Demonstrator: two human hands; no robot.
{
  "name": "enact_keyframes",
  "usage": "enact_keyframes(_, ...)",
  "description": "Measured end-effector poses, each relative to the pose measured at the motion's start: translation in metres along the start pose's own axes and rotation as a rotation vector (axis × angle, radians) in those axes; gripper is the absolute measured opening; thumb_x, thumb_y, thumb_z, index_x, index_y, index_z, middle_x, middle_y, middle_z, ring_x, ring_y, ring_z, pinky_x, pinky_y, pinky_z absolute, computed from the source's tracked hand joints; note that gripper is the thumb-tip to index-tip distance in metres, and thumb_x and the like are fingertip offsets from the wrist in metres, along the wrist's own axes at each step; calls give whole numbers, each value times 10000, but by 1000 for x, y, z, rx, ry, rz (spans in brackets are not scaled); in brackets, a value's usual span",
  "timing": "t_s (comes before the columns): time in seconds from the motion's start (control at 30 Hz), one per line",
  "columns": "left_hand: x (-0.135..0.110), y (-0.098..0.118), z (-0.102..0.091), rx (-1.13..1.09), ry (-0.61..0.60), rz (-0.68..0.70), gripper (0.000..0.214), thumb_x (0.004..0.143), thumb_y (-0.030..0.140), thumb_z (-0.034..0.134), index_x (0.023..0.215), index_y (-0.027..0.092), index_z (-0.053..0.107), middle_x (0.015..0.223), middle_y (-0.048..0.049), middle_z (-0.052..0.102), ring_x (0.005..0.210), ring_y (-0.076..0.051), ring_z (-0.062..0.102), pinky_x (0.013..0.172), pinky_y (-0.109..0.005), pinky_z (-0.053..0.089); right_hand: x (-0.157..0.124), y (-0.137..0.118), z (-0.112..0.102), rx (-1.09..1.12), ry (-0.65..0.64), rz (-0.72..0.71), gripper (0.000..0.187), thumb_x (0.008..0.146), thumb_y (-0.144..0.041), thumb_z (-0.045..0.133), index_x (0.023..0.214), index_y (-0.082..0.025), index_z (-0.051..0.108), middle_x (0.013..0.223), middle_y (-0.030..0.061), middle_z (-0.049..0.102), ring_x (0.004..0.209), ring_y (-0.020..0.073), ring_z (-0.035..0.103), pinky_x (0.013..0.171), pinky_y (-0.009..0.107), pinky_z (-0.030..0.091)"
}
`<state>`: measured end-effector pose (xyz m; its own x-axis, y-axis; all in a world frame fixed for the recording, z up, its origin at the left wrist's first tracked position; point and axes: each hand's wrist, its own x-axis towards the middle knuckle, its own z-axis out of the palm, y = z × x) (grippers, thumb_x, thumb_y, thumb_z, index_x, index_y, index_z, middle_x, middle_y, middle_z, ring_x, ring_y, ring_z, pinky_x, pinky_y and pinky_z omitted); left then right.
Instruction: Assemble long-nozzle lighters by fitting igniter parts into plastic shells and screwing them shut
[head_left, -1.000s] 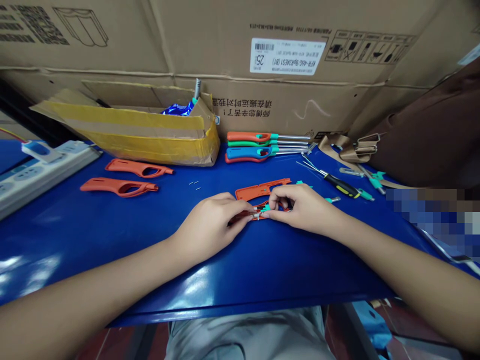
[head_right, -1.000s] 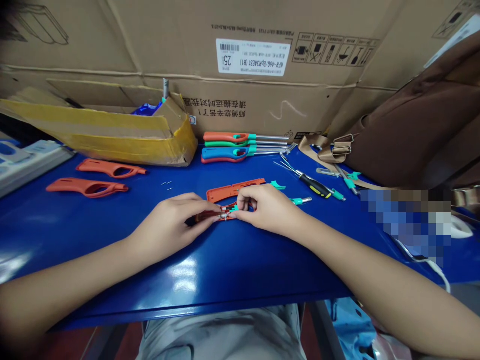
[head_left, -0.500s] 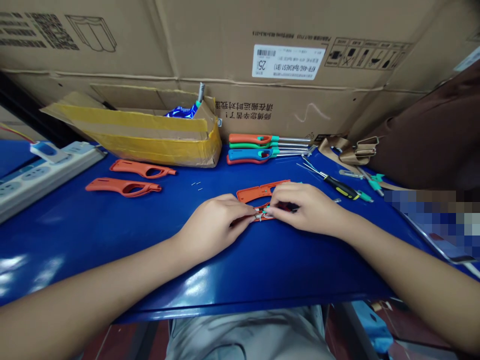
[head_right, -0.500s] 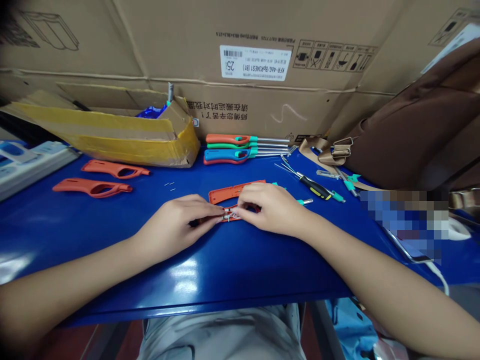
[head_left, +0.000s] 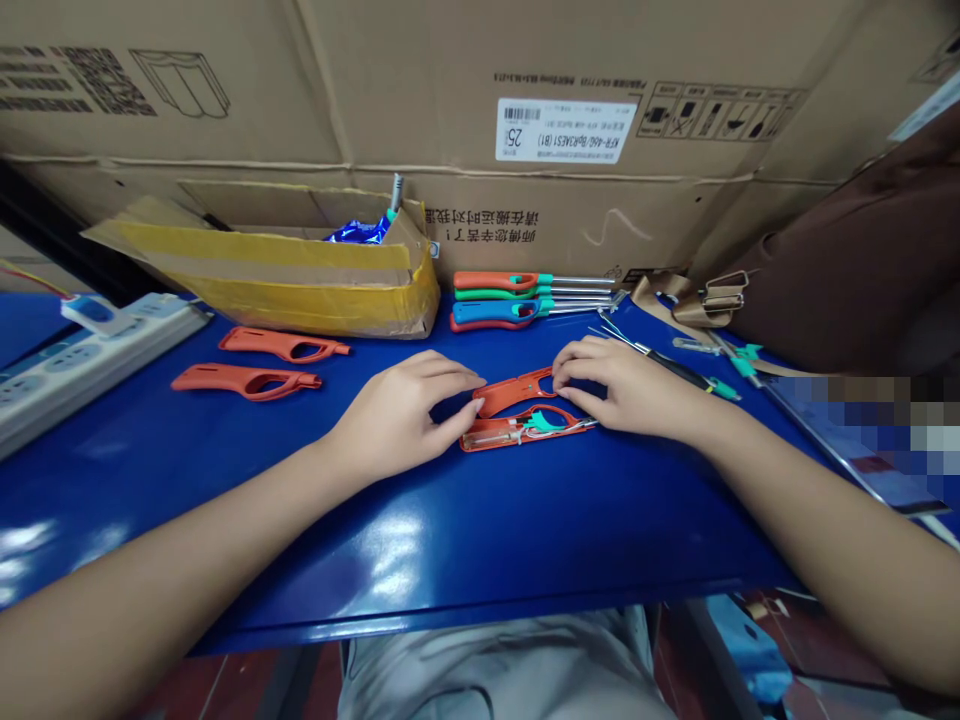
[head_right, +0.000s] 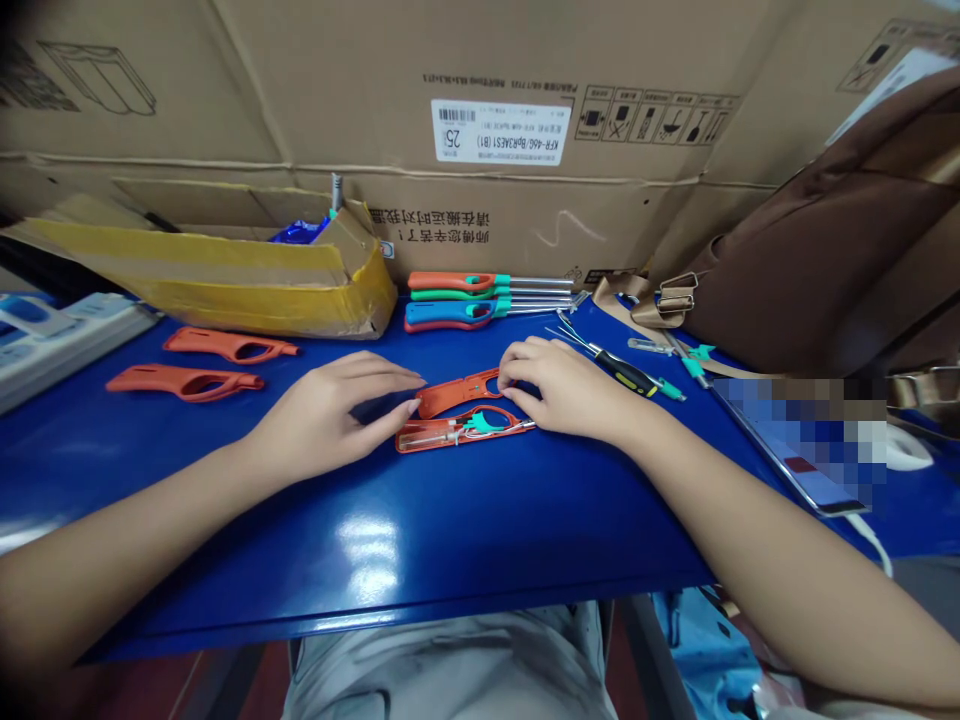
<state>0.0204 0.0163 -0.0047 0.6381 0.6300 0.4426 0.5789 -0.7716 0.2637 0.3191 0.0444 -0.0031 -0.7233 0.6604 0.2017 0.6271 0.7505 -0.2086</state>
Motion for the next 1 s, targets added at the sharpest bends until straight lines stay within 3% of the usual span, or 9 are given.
enact_keyframes(0.13,-2,-6,7,-25,-20,-1,250,991,258,555,1084,162,766,1108,-82,779,1031,-239,701,918,-400,581,-1,-4,-3,-26,-38,19,94,957,-262,600,959,-197,668,1065,91,690,965,249,609,886,408,447)
enact_keyframes(0.27,-2,-6,8,-55,29,-39,274,1006,291,558,1170,172,743,1165,-94,766,1090,-242,693,983,-421,563,2,-10,-2,56,46,56,116,985,-280,550,951,-197,623,1023,90,688,932,234,618,863,391,461)
enact_keyframes(0.43,-3,-1,5,-18,137,53,309,968,302,657,1250,183,697,1235,-114,733,1122,-244,675,999,-422,551,6,-23,3,450,200,233,157,960,-348,584,932,-196,612,866,52,711,780,185,658,723,320,504)
enact_keyframes(0.53,-3,3,2,4,132,106,266,978,253,641,1224,174,701,1153,-104,751,1040,-218,692,925,-369,575,8,-29,4,754,172,344,234,917,-416,641,907,-183,619,812,46,713,725,166,664,673,294,517)
enact_keyframes(0.63,-4,6,-1,36,108,133,256,982,272,636,1200,157,704,1114,-104,757,993,-217,704,890,-356,583,9,-30,3,894,140,417,313,859,-473,706,898,-169,647,789,41,706,692,148,649,660,285,516)
enact_keyframes(0.83,-4,9,-2,58,37,112,329,967,353,657,1191,119,714,1075,-117,752,973,-233,710,856,-353,589,8,-25,-4,925,28,448,344,861,-482,696,943,-147,691,870,61,739,788,165,685,758,316,550)
enact_keyframes(1.0,-2,11,-3,-163,-30,-41,310,936,386,690,1146,166,751,1010,-75,757,881,-192,720,770,-281,575,0,-13,-20,604,-176,199,361,910,-420,656,1191,-197,697,1097,69,731,944,188,674,838,336,538)
